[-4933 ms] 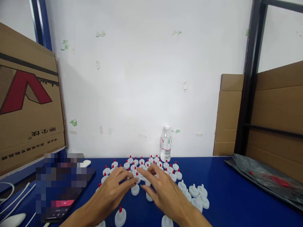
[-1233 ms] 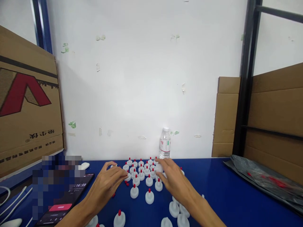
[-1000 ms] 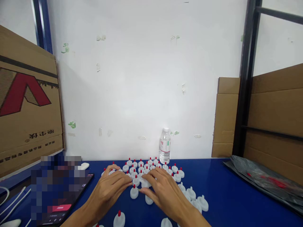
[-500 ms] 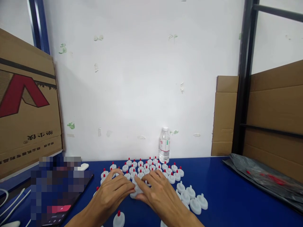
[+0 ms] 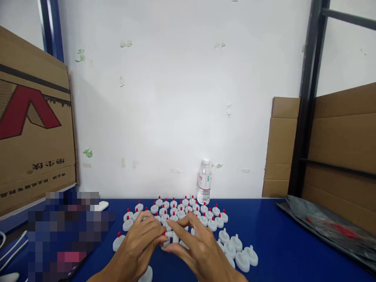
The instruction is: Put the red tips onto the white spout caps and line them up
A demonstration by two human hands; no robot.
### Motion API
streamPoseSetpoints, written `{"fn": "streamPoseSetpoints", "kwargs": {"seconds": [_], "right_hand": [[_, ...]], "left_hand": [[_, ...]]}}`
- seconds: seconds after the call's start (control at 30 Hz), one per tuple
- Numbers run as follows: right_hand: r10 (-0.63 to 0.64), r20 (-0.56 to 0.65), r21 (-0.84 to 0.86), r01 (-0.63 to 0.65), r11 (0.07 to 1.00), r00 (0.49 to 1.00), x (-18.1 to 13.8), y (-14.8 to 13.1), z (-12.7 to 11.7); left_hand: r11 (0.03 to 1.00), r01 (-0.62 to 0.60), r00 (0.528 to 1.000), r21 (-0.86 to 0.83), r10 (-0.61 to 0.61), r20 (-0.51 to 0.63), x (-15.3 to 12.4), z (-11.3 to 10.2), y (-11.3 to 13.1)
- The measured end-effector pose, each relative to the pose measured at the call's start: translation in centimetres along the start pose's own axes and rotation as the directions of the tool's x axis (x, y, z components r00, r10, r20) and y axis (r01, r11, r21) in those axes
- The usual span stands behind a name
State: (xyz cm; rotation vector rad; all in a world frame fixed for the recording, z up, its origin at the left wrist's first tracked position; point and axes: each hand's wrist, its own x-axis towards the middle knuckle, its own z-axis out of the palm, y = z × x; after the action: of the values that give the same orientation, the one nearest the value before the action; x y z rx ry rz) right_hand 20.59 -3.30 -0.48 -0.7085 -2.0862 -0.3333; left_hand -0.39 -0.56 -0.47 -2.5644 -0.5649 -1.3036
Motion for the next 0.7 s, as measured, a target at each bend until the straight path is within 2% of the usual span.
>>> {"fn": "streamPoseSetpoints", "kwargs": {"seconds": [0.17,0.33,0.43,0.53,0.6,0.7], "right_hand": [[-0.059,0.053,-0.017,0.06,0.998,0.997,-0.2,0.5,0.2],[0.064,0.237,-0.053,-0.053,0.997,0.969,0.0,1.5,0.4],[0.172,0.175,-0.125,-0.151,0.981,0.969,0.2,3.2,-0.5],[0.304,0.063,-0.241,-0.281,0.929,0.951,0.2,5.9,-2.1],[0.381,0.008,-0.336,-0.356,0.872,0.925,0.1,7.8,-3.2],[0.464,-0.049,-0.43,-0.438,0.789,0.884,-0.3,9.9,-4.5]], "left_hand": [[1.0,0.001,0.997,-0.003,-0.001,0.077,-0.3,0.1,-0.1],[0.984,-0.092,0.966,0.151,0.051,0.255,-0.4,-0.9,-2.6],[0.96,0.008,0.939,0.279,-0.103,0.328,-0.5,-1.8,-4.2],[0.93,0.124,0.86,0.347,-0.275,0.43,-0.8,-2.0,-5.2],[0.927,0.171,0.814,0.333,-0.323,0.482,-1.2,-1.7,-5.5],[0.933,0.209,0.792,0.294,-0.338,0.509,-1.8,-0.8,-5.7]]}}
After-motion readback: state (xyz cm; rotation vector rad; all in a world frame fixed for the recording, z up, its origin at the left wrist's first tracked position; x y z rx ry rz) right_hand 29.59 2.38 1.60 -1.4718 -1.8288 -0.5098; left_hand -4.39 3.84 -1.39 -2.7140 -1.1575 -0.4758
